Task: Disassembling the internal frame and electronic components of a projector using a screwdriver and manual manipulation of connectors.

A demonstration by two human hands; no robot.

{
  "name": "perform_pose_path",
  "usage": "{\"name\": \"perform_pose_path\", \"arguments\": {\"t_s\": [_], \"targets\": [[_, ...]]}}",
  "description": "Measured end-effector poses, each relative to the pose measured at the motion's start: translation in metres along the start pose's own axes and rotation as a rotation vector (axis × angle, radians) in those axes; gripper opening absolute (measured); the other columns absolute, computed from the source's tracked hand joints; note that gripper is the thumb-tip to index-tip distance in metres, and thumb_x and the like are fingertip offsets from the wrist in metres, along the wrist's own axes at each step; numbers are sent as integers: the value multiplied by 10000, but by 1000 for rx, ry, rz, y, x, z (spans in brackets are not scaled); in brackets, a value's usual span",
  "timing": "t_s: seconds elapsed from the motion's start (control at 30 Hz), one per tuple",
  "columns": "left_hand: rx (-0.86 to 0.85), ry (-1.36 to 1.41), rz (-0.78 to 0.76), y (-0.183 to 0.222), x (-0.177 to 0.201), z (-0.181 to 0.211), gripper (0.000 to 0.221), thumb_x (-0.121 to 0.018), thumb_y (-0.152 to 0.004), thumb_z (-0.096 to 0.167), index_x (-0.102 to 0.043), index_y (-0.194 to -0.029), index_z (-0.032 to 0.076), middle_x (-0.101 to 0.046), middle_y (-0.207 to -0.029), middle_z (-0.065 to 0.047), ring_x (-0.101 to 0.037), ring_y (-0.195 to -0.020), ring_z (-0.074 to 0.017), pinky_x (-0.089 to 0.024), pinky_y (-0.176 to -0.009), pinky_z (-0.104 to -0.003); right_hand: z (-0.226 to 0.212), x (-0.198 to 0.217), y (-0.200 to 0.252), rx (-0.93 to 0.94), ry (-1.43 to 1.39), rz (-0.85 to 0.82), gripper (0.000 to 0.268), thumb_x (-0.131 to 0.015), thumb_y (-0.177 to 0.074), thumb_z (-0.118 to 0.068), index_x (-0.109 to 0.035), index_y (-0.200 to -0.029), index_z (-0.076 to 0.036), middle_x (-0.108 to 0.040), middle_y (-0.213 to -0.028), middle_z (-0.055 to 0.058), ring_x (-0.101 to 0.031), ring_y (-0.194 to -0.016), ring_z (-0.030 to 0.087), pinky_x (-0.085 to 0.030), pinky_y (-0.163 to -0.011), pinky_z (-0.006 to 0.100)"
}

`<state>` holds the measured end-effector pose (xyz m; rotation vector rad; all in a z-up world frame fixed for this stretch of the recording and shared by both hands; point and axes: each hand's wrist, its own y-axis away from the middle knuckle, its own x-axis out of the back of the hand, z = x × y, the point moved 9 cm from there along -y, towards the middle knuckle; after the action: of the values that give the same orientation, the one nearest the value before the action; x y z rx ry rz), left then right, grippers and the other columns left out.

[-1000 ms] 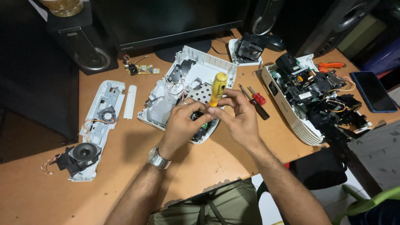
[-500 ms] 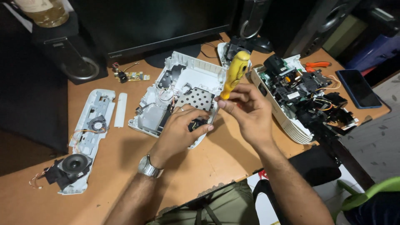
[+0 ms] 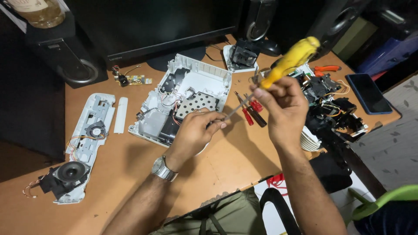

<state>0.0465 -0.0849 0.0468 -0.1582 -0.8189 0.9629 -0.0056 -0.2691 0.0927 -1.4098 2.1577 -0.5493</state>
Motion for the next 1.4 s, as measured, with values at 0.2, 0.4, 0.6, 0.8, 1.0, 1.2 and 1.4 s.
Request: {"name": "perform_pose_path", "arguments": {"t_s": [0.2,0.4,0.6,0.8,1.0,1.2,1.4], "targets": [[110,-74,18,-26,17,-17,121,-750,-902,171,-789,-1013,144,-777,-796,-79,-723,-850,-296,-523,-809,-399,50,30,-3,-56,169,133,312,-744,-976,-92,-618,-1247,-3,-679,-893,127,-636,-774,160,-575,-667,260],[76,-230,-52,-92,-4,-28,148,-778,-849,227,-780,-909,92,-747,-713,-115,-707,-804,-395,-545,-755,-488,124,25,31,-343,-26,319,289,-644,-974,-150,-580,-1208,8,-521,-727,-6,-516,-630,71,-500,-521,183],[-37,-565,-180,-180,-77,-89,44,-825,-741,216,-801,-770,194,-731,-671,-54,-745,-783,-330,-588,-738,-423,143,46,31,-335,3,450,280,-626,-1009,-200,-553,-1255,-88,-466,-684,-22,-487,-569,72,-544,-500,228],[-242,-888,-414,-220,-149,-123,53,-816,-762,93,-809,-809,115,-775,-770,-97,-769,-830,-328,-619,-745,-451,143,53,29,-241,-16,442,305,-651,-1004,-192,-556,-1247,-34,-490,-674,-6,-521,-597,71,-527,-524,233],[-224,-965,-527,-245,-176,-166,303,-971,-561,135,-804,-813,142,-772,-812,-101,-767,-855,-356,-633,-721,-485,156,60,28,-195,-76,434,285,-663,-997,-163,-569,-1243,-53,-508,-693,19,-572,-588,115,-536,-473,254],[-161,-951,-529,-240,-179,-177,292,-990,-542,137,-784,-750,129,-762,-750,-77,-771,-846,-333,-639,-723,-468,162,67,29,-237,-146,460,260,-638,-1011,-164,-553,-1234,-61,-496,-652,38,-516,-524,130,-476,-376,247],[-120,-918,-555,-233,-173,-167,211,-937,-638,98,-791,-787,131,-778,-814,-102,-767,-871,-357,-632,-745,-505,176,74,28,-280,-123,424,260,-629,-1022,-192,-543,-1228,-57,-491,-632,61,-447,-466,139,-479,-321,292]]}}
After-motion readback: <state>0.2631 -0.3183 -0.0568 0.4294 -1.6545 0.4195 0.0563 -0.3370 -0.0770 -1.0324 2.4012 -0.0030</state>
